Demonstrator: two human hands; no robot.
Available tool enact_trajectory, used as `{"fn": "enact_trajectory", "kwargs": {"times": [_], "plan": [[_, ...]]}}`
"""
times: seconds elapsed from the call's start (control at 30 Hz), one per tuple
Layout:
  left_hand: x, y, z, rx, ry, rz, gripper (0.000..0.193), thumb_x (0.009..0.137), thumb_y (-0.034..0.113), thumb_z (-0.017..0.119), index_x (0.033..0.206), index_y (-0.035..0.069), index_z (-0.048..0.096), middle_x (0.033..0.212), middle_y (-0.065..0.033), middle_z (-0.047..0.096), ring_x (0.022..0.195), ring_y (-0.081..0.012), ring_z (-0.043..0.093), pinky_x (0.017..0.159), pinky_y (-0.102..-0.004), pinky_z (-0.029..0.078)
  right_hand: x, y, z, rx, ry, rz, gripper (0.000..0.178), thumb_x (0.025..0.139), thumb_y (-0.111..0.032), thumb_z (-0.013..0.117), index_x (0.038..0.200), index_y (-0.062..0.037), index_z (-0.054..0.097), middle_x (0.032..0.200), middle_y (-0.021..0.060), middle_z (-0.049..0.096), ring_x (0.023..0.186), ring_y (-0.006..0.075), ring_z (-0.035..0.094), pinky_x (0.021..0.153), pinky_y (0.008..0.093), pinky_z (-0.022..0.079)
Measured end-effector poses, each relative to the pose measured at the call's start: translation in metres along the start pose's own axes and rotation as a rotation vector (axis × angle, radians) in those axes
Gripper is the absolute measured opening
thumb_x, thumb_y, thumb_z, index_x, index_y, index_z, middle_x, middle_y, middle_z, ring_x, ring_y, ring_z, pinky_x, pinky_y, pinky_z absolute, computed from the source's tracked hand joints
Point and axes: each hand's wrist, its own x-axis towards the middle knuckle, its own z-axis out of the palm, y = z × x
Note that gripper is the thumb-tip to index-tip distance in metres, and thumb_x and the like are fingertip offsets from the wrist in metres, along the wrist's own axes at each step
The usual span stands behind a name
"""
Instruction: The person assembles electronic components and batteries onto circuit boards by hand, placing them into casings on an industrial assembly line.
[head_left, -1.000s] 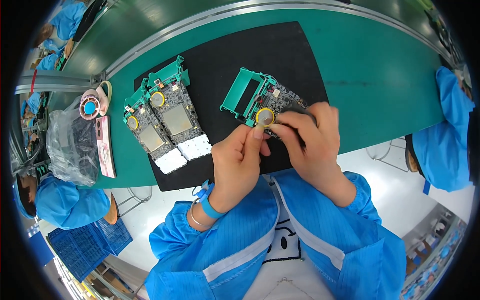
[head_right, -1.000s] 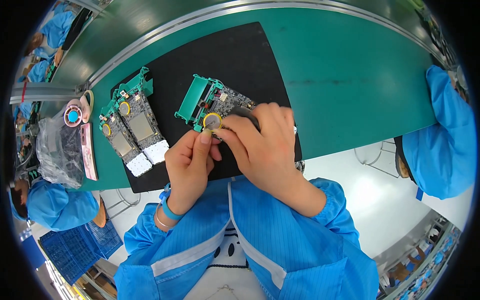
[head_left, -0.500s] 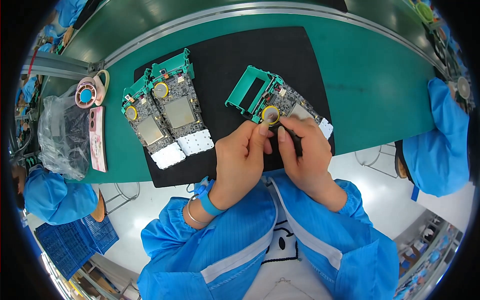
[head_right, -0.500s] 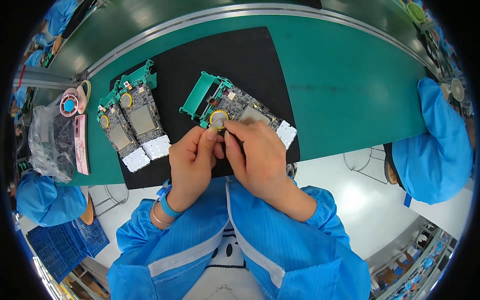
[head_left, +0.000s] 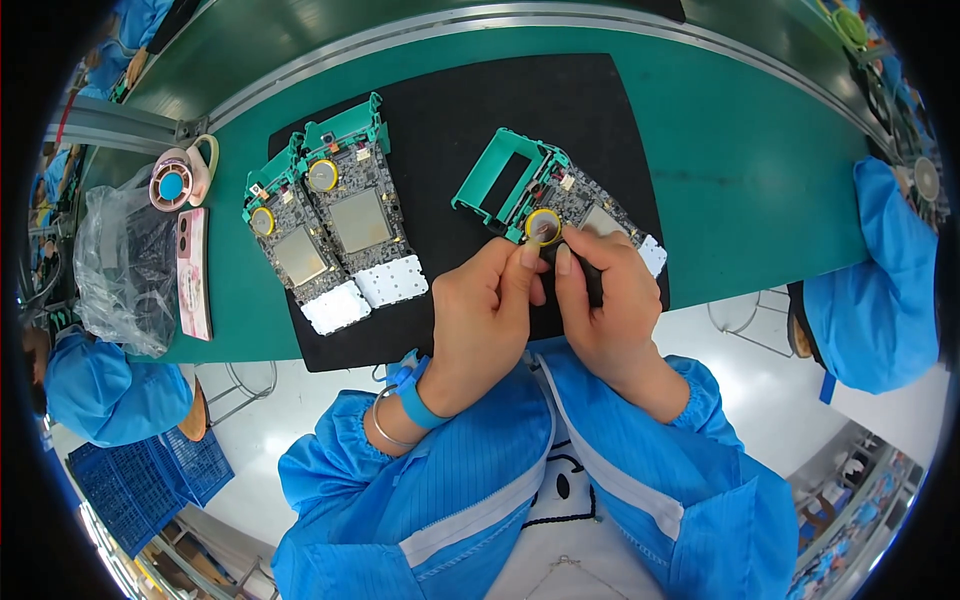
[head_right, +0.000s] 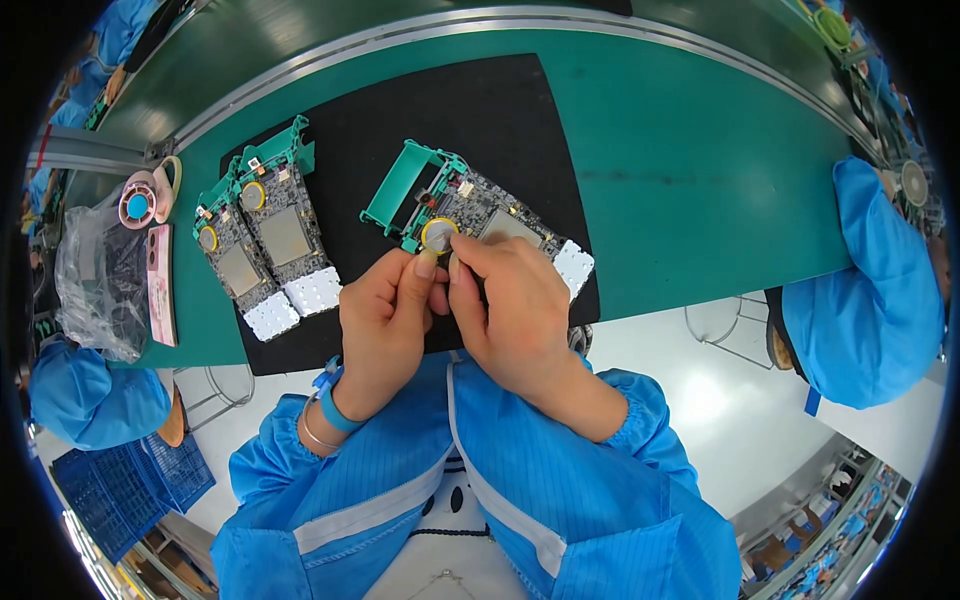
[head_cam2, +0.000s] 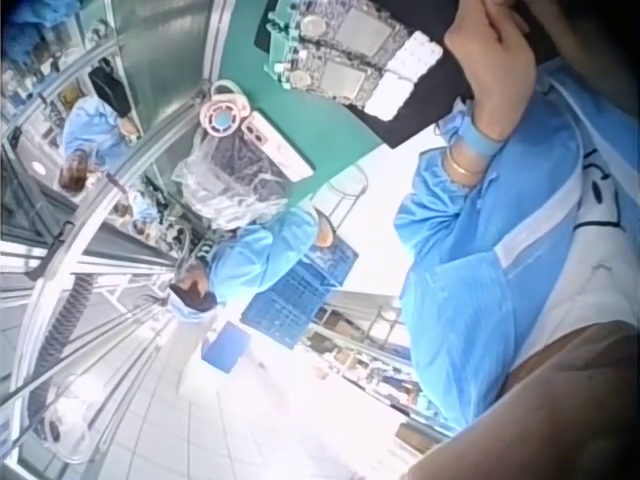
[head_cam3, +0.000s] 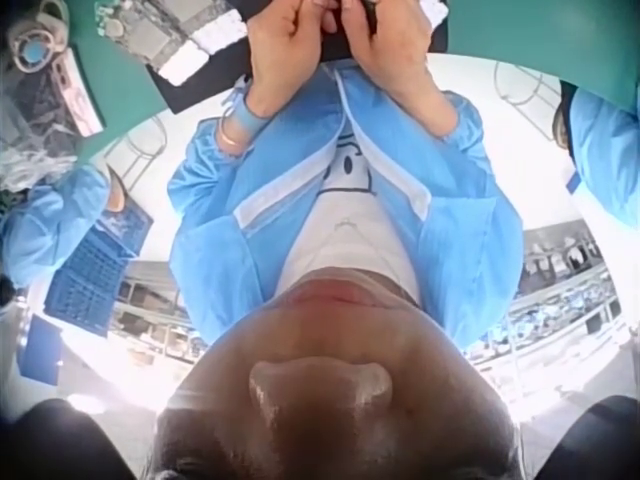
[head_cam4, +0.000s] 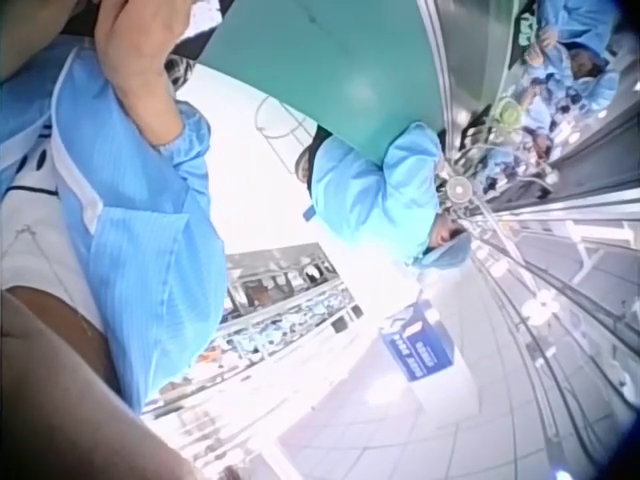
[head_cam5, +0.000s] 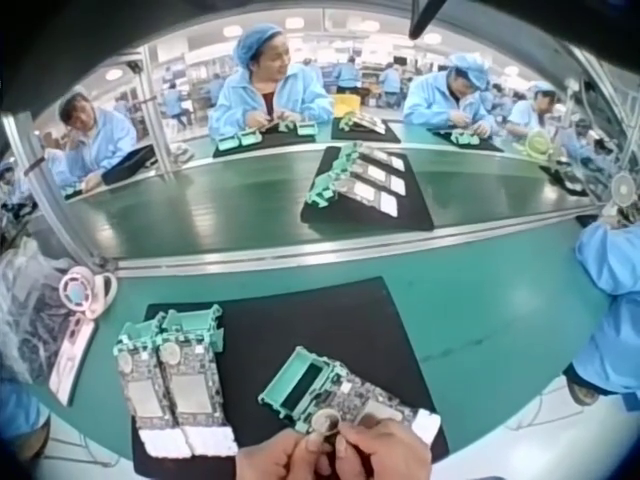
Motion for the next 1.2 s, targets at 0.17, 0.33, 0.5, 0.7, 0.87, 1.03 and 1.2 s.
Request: {"fn": "enact_trajectory", "kwargs": {"times": [0.17, 0.33, 0.5, 0.7, 0.87, 1.03, 1.2], "plan": [[0.002, -0.002, 0.002, -0.006, 0.016, 0.040, 0.024, 0.095, 0.014, 0.053, 0.078, 0.000, 0.060, 0.057, -0.0052, 0.058, 0.047, -0.0088, 0.051, 0.043, -0.0256, 0.038, 0.005, 0.000, 0.003, -0.099, 0.012, -0.080, 0.017, 0.082, 0.005, 0.064, 0.099, 0.0046, 0.060, 0.076, 0.0129, 0.061, 0.060, 0.0164, 0.058, 0.052, 0.0243, 0.045], [0.001, -0.001, 0.002, 0.008, 0.016, 0.011, 0.023, 0.095, 0.014, 0.053, 0.078, 0.000, 0.061, 0.058, -0.0054, 0.059, 0.048, -0.0087, 0.052, 0.043, -0.0254, 0.038, 0.003, 0.000, 0.003, 0.013, 0.038, 0.002, 0.017, 0.081, 0.006, 0.064, 0.097, 0.0047, 0.060, 0.073, 0.0122, 0.061, 0.059, 0.0158, 0.059, 0.051, 0.0247, 0.045], [0.001, -0.001, 0.002, 0.029, 0.014, 0.029, 0.023, 0.095, 0.015, 0.053, 0.080, 0.000, 0.061, 0.058, -0.0052, 0.059, 0.048, -0.0083, 0.051, 0.044, -0.0252, 0.038, 0.005, -0.001, 0.004, -0.067, 0.042, -0.045, 0.017, 0.081, 0.006, 0.063, 0.098, 0.0036, 0.061, 0.073, 0.0121, 0.061, 0.059, 0.0169, 0.060, 0.051, 0.0250, 0.045], [0.000, -0.002, 0.001, 0.008, -0.008, -0.017, 0.025, 0.097, 0.017, 0.052, 0.082, 0.000, 0.062, 0.059, -0.0052, 0.058, 0.048, -0.0082, 0.051, 0.045, -0.0253, 0.039, 0.007, -0.001, -0.008, -0.044, -0.024, -0.031, 0.018, 0.078, 0.003, 0.068, 0.094, -0.0004, 0.063, 0.074, 0.0114, 0.059, 0.062, 0.0205, 0.057, 0.054, 0.0274, 0.045], [0.000, -0.002, -0.001, -0.105, -0.027, -0.098, 0.030, 0.098, 0.022, 0.051, 0.081, 0.000, 0.062, 0.057, -0.0019, 0.056, 0.051, -0.0050, 0.047, 0.046, -0.0226, 0.036, 0.000, 0.000, -0.029, -0.243, -0.116, 0.008, 0.020, 0.070, -0.006, 0.077, 0.085, -0.0049, 0.064, 0.083, 0.0102, 0.054, 0.071, 0.0235, 0.052, 0.056, 0.0317, 0.042], [0.002, 0.009, 0.000, -0.069, -0.058, -0.152, 0.035, 0.096, 0.025, 0.055, 0.073, 0.000, 0.063, 0.054, -0.0010, 0.055, 0.049, -0.0026, 0.044, 0.044, -0.0211, 0.033, -0.008, 0.007, -0.026, -0.245, -0.086, 0.051, 0.018, 0.072, -0.005, 0.077, 0.082, -0.0050, 0.062, 0.081, 0.0095, 0.053, 0.069, 0.0225, 0.052, 0.055, 0.0306, 0.042], [0.004, 0.012, 0.009, -0.026, 0.011, -0.159, 0.036, 0.093, 0.026, 0.061, 0.068, -0.001, 0.063, 0.053, -0.0006, 0.057, 0.047, -0.0015, 0.043, 0.043, -0.0206, 0.032, -0.008, 0.007, -0.023, -0.221, -0.052, 0.101, 0.014, 0.075, -0.003, 0.074, 0.080, -0.0051, 0.061, 0.079, 0.0096, 0.053, 0.066, 0.0211, 0.052, 0.053, 0.0297, 0.041]]}}
